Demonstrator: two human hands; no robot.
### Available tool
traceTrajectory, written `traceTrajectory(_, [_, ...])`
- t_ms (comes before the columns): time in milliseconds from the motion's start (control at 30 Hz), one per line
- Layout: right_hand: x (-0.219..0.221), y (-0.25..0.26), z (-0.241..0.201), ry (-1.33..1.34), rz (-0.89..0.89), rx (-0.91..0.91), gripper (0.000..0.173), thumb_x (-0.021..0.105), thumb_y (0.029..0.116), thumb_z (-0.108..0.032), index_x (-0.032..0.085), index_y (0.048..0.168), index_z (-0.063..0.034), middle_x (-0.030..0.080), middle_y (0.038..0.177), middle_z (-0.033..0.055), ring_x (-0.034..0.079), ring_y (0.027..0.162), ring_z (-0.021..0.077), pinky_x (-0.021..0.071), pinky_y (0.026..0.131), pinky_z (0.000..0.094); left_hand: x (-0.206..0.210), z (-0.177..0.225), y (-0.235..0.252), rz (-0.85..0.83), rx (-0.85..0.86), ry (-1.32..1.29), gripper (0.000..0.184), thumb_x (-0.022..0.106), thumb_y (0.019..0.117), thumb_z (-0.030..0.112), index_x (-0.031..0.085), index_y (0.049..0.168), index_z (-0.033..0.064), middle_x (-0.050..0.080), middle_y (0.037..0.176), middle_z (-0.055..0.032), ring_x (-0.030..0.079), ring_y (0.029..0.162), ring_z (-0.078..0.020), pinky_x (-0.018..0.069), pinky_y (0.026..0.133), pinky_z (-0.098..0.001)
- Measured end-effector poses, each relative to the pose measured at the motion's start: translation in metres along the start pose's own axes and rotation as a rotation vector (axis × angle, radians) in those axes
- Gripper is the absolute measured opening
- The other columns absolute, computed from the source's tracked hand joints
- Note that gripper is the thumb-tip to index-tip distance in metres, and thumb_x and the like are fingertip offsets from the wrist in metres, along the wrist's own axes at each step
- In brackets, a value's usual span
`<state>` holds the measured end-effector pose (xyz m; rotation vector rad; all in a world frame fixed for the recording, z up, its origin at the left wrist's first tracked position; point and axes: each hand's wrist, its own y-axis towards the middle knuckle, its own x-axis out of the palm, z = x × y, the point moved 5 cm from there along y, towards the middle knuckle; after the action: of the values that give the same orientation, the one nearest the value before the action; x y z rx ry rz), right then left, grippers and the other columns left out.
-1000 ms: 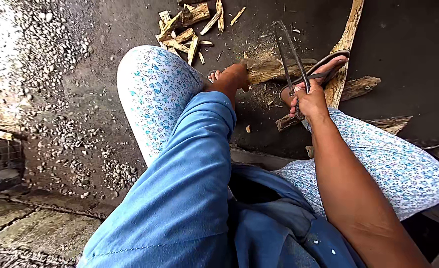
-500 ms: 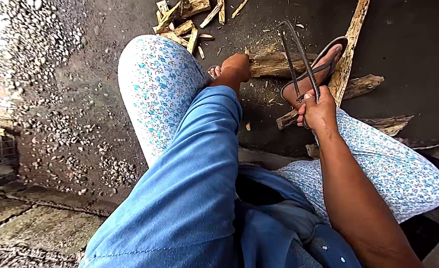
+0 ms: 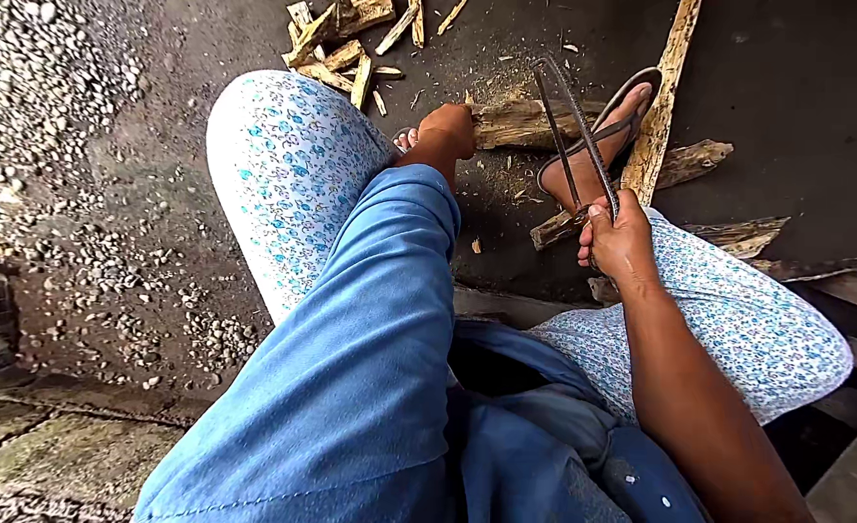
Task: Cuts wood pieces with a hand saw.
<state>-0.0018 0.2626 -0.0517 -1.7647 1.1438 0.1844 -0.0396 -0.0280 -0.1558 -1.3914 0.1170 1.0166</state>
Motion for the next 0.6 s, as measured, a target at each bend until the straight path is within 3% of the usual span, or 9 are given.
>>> traceTrajectory(133, [0.005,-0.003,0.0,-0.019,0.019,-0.017,0.028,0.042,0.113,-0.025,0.046,0.132,-0.0056,0.057,0.074,0.0093,0.062,0.056,0.0212,0.0577,0.056,0.0426,0.0,0.0,-0.001,-0.007,-0.013,0.004,0.055,0.082,0.0777,0.019,0.064,0.127,0.0029,0.065,0.126,-0.0263,0.063,0.119,-0.0462,0.0513,0.091,-0.0707])
traceTrajectory(300, [0.007,-0.001,0.007,0.007,0.068,-0.057,0.028,0.043,0.1124,-0.024,0.048,0.132,-0.0042,0.058,0.074,0.0072,0.062,0.055,0.0182,0.0583,0.055,0.0395,0.001,0.0,0.0,-0.006,-0.014,0.004,0.055,0.082,0.078,0.02,0.064,0.127,0.0032,0.066,0.126,-0.0256,0.063,0.118,-0.0462,0.0515,0.091,-0.0704])
traceTrajectory(600, [-0.001,-0.007,0.002,-0.036,-0.037,-0.01,0.026,0.041,0.1132,-0.026,0.045,0.13,-0.0065,0.055,0.072,0.0079,0.06,0.053,0.0194,0.0571,0.052,0.0398,0.003,0.0,0.001,-0.03,-0.008,0.004,0.054,0.082,0.0782,0.018,0.064,0.126,0.0001,0.066,0.124,-0.0271,0.064,0.117,-0.0464,0.0516,0.091,-0.0698])
